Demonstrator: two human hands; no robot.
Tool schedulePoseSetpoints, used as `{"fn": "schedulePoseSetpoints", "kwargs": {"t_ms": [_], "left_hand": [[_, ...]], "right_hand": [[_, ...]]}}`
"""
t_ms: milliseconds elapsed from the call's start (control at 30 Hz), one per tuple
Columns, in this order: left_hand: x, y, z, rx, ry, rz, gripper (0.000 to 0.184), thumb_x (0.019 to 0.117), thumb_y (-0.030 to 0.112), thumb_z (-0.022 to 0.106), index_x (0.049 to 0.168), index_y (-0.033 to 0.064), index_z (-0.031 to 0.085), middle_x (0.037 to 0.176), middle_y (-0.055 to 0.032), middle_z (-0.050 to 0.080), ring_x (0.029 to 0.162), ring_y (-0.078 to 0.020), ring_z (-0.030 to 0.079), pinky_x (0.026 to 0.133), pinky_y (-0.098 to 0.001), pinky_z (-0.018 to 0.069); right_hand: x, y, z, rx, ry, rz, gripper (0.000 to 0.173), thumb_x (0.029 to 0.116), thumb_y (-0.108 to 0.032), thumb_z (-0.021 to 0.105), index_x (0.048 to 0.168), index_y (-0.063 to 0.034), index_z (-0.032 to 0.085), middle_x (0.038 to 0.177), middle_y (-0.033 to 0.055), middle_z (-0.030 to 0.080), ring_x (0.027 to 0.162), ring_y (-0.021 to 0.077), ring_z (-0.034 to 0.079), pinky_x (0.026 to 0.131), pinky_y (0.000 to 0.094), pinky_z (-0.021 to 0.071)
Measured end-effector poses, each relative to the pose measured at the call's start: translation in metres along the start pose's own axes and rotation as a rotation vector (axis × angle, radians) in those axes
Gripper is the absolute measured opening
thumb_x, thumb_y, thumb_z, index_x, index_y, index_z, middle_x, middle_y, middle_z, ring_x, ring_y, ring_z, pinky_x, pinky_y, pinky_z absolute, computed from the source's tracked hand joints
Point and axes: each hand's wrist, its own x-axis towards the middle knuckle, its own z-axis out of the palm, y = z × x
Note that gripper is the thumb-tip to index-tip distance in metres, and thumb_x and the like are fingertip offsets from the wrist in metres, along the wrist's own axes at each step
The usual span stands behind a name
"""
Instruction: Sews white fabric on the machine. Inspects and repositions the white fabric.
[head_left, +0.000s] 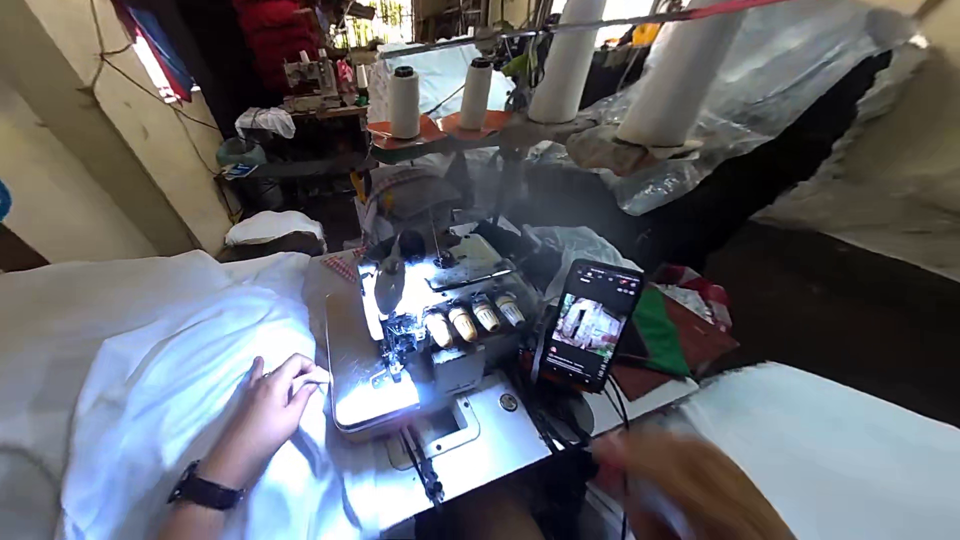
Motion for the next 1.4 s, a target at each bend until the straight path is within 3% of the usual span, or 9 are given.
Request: {"fn": "schedulePoseSetpoints", "kwargs": {"t_ms": [100, 367, 467, 600, 767, 833, 933, 1167, 1400], "left_hand": [[0.001, 0.005, -0.012, -0.178, 0.012, 0.018, 0.021, 0.0937, 0.023, 0.064, 0.108, 0.0080, 0.067, 0.096, -0.0020, 0.069, 0.090, -0.0096, 0.066, 0.085, -0.0333, 0.0550], [-0.003, 0.023, -0.035, -0.535, -0.030, 0.030, 0.009, 0.0954, 0.003, 0.065, 0.102, 0.0093, 0.062, 0.090, 0.0016, 0.066, 0.082, -0.0061, 0.064, 0.076, -0.0234, 0.0546], [-0.009, 0.029, -0.043, -0.577, -0.072, 0.030, 0.008, 0.0952, 0.006, 0.066, 0.102, 0.0097, 0.064, 0.090, 0.0025, 0.067, 0.082, -0.0047, 0.064, 0.075, -0.0215, 0.0543], [-0.018, 0.035, -0.056, -0.661, -0.140, 0.112, 0.008, 0.0969, 0.008, 0.064, 0.102, 0.0141, 0.063, 0.088, 0.0073, 0.065, 0.079, 0.0002, 0.062, 0.074, -0.0176, 0.0532], [-0.027, 0.036, -0.066, -0.762, -0.183, 0.183, 0.012, 0.0982, 0.007, 0.061, 0.103, 0.0173, 0.065, 0.096, 0.0057, 0.069, 0.090, -0.0027, 0.066, 0.080, -0.0195, 0.0557], [-0.030, 0.038, -0.067, -0.747, -0.166, 0.137, 0.012, 0.0981, 0.007, 0.059, 0.103, 0.0161, 0.064, 0.093, 0.0048, 0.069, 0.082, -0.0025, 0.065, 0.074, -0.0189, 0.0550], [-0.034, 0.042, -0.068, -0.682, -0.185, 0.024, 0.015, 0.0987, 0.015, 0.061, 0.112, 0.0142, 0.068, 0.096, 0.0036, 0.072, 0.083, -0.0044, 0.068, 0.075, -0.0223, 0.0572], [-0.029, 0.047, -0.055, -0.701, -0.198, -0.032, 0.006, 0.0980, 0.014, 0.065, 0.094, 0.0102, 0.065, 0.079, 0.0036, 0.065, 0.073, -0.0020, 0.061, 0.070, -0.0194, 0.0520], [-0.035, 0.055, -0.061, -1.232, -0.230, -0.356, 0.014, 0.0987, 0.000, 0.056, 0.091, 0.0087, 0.064, 0.079, 0.0000, 0.068, 0.071, -0.0049, 0.067, 0.069, -0.0211, 0.0578]], "right_hand": [[-0.010, 0.101, 0.042, -0.469, 0.020, 0.134, 0.038, 0.1050, -0.027, 0.050, 0.121, 0.0005, 0.072, 0.092, 0.0189, 0.073, 0.078, 0.0356, 0.072, 0.067, 0.0494, 0.0598], [-0.017, 0.138, 0.052, -0.431, -0.059, 0.320, 0.043, 0.1050, -0.026, 0.050, 0.131, 0.0059, 0.062, 0.093, 0.0299, 0.069, 0.073, 0.0501, 0.068, 0.064, 0.0683, 0.0522], [0.003, 0.100, 0.068, -0.205, -0.048, 0.248, 0.040, 0.1039, -0.021, 0.053, 0.131, 0.0068, 0.062, 0.085, 0.0240, 0.069, 0.066, 0.0378, 0.066, 0.062, 0.0576, 0.0551], [0.023, 0.020, 0.131, 0.336, -0.128, 0.093, 0.028, 0.1040, -0.024, 0.056, 0.114, -0.0050, 0.074, 0.099, 0.0069, 0.073, 0.086, 0.0079, 0.069, 0.078, 0.0246, 0.0587], [0.057, -0.042, 0.187, 0.779, -0.450, 0.263, 0.059, 0.0988, -0.033, 0.067, 0.145, 0.0006, 0.054, 0.129, 0.0101, 0.069, 0.117, 0.0118, 0.066, 0.100, 0.0296, 0.0556], [0.069, -0.050, 0.196, 0.937, -0.413, 0.384, 0.033, 0.0982, -0.015, 0.064, 0.129, -0.0024, 0.065, 0.101, 0.0028, 0.072, 0.091, 0.0052, 0.068, 0.082, 0.0220, 0.0568], [0.077, -0.055, 0.195, 0.954, -0.297, 0.415, 0.013, 0.0966, -0.005, 0.059, 0.102, -0.0051, 0.071, 0.093, -0.0005, 0.073, 0.086, 0.0019, 0.068, 0.080, 0.0190, 0.0568], [0.065, -0.053, 0.195, 0.556, -0.091, 0.197, 0.016, 0.0970, -0.023, 0.065, 0.100, -0.0106, 0.074, 0.092, -0.0023, 0.072, 0.085, 0.0018, 0.068, 0.074, 0.0192, 0.0582], [0.057, -0.046, 0.182, 0.786, -0.163, -0.086, 0.014, 0.1010, -0.017, 0.063, 0.101, -0.0052, 0.070, 0.091, 0.0029, 0.068, 0.088, 0.0026, 0.064, 0.080, 0.0163, 0.0542]]}}
